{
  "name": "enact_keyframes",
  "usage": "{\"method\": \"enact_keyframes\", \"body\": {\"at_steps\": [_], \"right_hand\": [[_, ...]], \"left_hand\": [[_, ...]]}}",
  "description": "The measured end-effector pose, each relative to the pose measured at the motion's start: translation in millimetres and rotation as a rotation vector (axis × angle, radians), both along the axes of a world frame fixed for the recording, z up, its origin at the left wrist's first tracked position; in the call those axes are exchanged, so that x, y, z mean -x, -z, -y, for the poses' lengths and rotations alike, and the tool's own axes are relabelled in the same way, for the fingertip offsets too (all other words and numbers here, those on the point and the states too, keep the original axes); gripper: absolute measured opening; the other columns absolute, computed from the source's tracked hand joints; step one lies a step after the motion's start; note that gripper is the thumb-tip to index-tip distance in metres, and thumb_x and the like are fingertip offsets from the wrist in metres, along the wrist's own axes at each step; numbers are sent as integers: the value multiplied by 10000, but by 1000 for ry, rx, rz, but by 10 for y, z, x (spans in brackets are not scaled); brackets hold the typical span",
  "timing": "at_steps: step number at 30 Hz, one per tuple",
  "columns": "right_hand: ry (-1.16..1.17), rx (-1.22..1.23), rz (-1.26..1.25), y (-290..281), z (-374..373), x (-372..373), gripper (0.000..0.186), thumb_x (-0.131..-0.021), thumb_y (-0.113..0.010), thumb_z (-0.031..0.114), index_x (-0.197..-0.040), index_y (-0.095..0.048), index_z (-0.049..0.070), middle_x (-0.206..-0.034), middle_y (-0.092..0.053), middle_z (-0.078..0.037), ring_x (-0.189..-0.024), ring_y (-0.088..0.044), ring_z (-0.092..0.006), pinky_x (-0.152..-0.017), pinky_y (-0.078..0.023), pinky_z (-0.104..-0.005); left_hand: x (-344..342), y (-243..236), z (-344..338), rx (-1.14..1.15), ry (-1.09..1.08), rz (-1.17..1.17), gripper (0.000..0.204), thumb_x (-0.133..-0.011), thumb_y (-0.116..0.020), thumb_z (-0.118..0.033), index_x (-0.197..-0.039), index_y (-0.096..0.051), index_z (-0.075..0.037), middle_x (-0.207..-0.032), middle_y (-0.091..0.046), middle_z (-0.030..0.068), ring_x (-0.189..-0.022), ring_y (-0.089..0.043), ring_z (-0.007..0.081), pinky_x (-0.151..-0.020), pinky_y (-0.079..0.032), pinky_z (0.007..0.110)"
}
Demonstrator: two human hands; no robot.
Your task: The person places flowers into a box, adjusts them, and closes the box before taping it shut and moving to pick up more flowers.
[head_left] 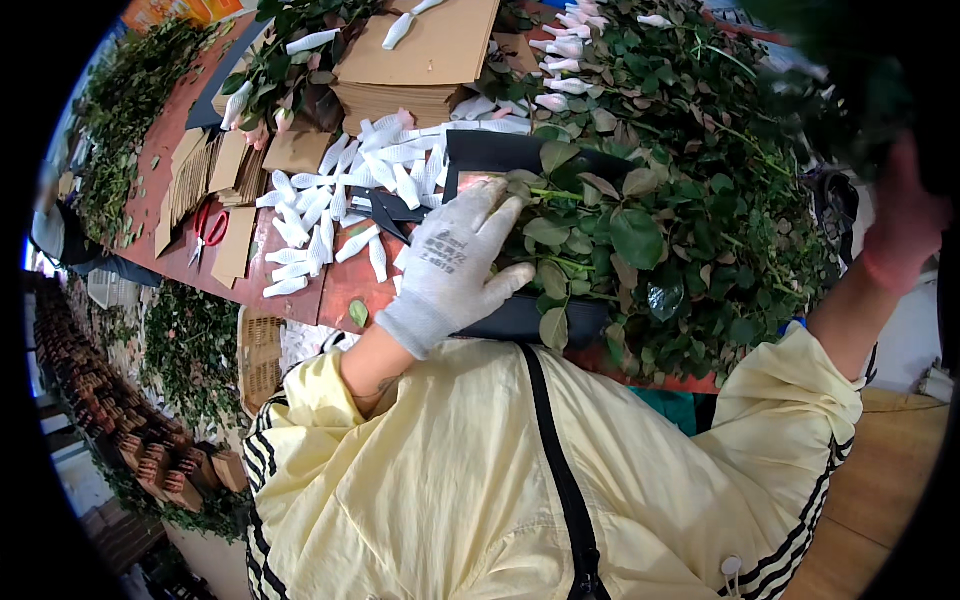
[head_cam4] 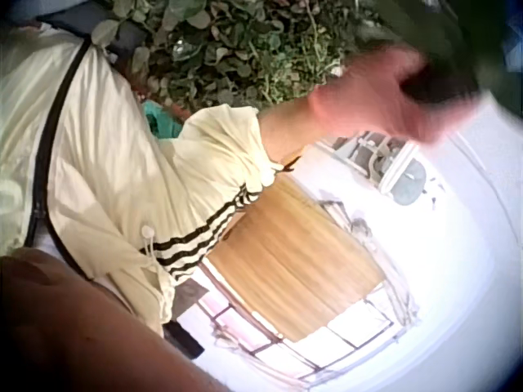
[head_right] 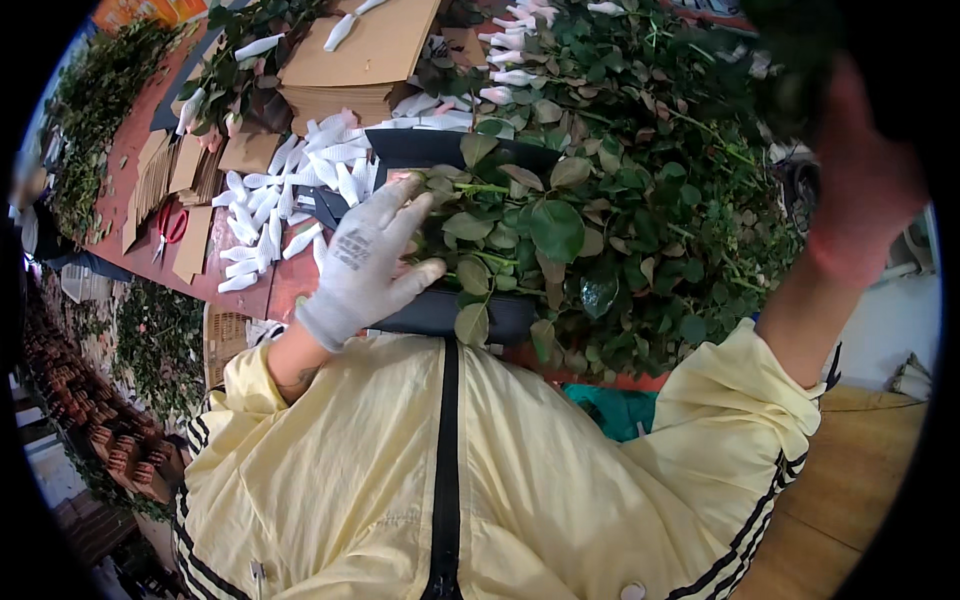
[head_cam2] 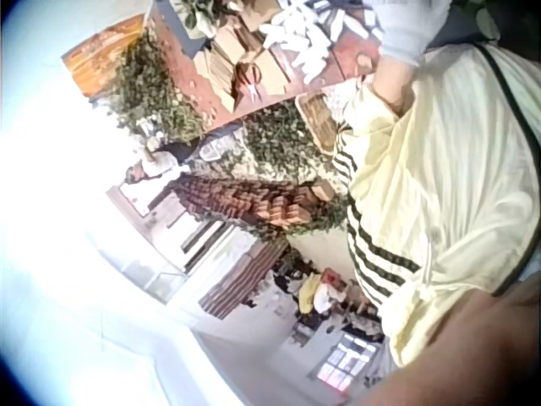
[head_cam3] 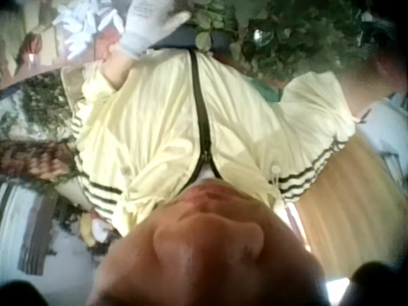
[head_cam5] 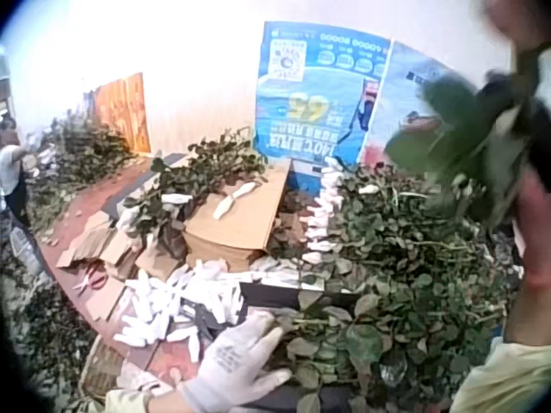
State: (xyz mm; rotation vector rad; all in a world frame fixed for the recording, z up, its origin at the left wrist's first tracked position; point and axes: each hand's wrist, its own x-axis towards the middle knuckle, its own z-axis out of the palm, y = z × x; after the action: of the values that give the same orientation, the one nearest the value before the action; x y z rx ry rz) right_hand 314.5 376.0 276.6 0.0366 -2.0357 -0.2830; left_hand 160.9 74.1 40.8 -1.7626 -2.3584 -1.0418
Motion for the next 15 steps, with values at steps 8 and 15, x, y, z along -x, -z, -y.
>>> {"method": "enact_keyframes", "body": {"at_steps": [8,15], "right_hand": [[220,-216,1001,1883,827,562,335,-825,-458,162,-1139,-568,116,-991,-576,-82,-846,-594,-203,-697,-450,-280],[42,-80,882,2285,725,657,542,-739,-606,175,-1267,-496,232,-1177,-556,-130,-884,-610,-261,-729,-479,-356]], "left_hand": [[-108,249,-148,293,-151,-114,711,-821,-581,-477,-1310,-431,16,-1411,-326,252,-1328,-291,406,-1087,-250,456],[-161,277,-77,276,-135,-64,704,-789,-613,-469,-1260,-474,35,-1383,-365,231,-1326,-307,370,-1094,-246,437]]}}
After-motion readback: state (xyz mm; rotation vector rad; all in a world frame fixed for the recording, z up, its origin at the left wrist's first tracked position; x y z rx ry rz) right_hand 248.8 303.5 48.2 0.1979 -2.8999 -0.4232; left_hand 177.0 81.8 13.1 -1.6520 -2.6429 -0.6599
